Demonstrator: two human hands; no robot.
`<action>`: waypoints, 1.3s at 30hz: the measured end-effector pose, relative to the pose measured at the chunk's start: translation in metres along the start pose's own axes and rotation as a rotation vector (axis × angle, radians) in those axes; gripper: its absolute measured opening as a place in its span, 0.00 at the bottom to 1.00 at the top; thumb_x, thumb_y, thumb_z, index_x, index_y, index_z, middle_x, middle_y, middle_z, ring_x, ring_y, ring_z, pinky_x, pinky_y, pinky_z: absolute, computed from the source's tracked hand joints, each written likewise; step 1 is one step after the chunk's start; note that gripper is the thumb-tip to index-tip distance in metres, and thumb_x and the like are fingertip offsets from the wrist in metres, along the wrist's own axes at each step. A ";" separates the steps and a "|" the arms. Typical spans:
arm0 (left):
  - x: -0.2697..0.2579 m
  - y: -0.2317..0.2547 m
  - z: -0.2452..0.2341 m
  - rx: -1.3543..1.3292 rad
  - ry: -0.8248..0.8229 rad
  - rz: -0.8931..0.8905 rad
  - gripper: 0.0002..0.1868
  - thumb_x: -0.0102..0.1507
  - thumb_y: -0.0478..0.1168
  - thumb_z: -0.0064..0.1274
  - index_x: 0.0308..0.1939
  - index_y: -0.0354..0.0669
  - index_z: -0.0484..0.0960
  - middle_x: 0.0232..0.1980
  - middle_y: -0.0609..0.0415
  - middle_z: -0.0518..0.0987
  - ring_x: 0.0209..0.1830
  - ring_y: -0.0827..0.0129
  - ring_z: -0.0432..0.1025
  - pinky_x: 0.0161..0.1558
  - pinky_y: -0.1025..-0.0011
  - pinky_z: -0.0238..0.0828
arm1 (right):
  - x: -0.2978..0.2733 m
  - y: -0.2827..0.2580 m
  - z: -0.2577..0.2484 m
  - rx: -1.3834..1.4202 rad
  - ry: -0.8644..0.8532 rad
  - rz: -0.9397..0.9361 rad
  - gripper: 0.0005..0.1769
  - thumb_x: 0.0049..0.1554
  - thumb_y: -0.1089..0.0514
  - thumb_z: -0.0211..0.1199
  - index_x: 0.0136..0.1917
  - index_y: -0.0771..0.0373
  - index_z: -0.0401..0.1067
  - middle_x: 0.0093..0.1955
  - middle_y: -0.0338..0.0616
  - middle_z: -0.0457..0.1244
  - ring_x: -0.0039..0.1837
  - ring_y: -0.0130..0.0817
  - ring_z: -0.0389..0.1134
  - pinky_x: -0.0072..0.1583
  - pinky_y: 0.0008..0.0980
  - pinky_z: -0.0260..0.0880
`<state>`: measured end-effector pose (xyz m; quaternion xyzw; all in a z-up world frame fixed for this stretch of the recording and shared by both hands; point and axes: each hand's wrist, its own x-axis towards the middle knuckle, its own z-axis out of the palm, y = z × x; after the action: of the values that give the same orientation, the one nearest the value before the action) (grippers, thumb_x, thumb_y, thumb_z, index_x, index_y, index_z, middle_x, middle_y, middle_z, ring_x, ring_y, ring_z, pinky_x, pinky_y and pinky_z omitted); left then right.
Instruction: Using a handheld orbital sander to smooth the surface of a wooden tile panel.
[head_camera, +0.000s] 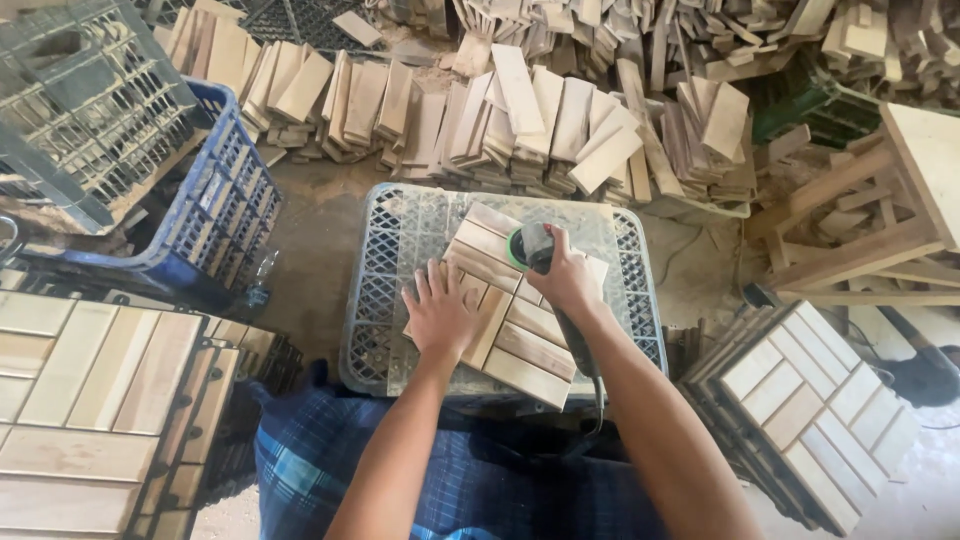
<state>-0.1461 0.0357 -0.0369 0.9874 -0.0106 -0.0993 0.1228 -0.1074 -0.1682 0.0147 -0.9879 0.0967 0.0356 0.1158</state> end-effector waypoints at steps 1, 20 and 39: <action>-0.002 0.001 -0.002 -0.001 0.006 0.001 0.36 0.72 0.61 0.21 0.82 0.53 0.46 0.83 0.46 0.47 0.82 0.50 0.45 0.75 0.40 0.40 | 0.004 0.003 0.001 0.000 0.006 -0.002 0.44 0.47 0.36 0.62 0.73 0.39 0.49 0.46 0.58 0.70 0.56 0.59 0.74 0.58 0.52 0.71; 0.002 -0.001 -0.004 -0.029 0.029 0.015 0.35 0.74 0.62 0.19 0.82 0.52 0.46 0.82 0.44 0.50 0.82 0.49 0.46 0.75 0.39 0.41 | 0.010 -0.020 -0.018 0.083 -0.041 0.061 0.45 0.49 0.38 0.62 0.74 0.40 0.44 0.52 0.61 0.69 0.59 0.62 0.72 0.60 0.54 0.70; -0.004 -0.001 0.009 -0.075 0.110 0.021 0.35 0.72 0.61 0.27 0.80 0.53 0.51 0.80 0.44 0.54 0.80 0.47 0.50 0.73 0.37 0.46 | -0.043 0.010 -0.043 0.139 -0.099 0.132 0.47 0.49 0.36 0.65 0.75 0.37 0.46 0.57 0.67 0.67 0.63 0.66 0.69 0.65 0.55 0.69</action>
<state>-0.1516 0.0351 -0.0449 0.9859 -0.0106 -0.0438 0.1614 -0.1494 -0.1798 0.0581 -0.9660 0.1582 0.0850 0.1859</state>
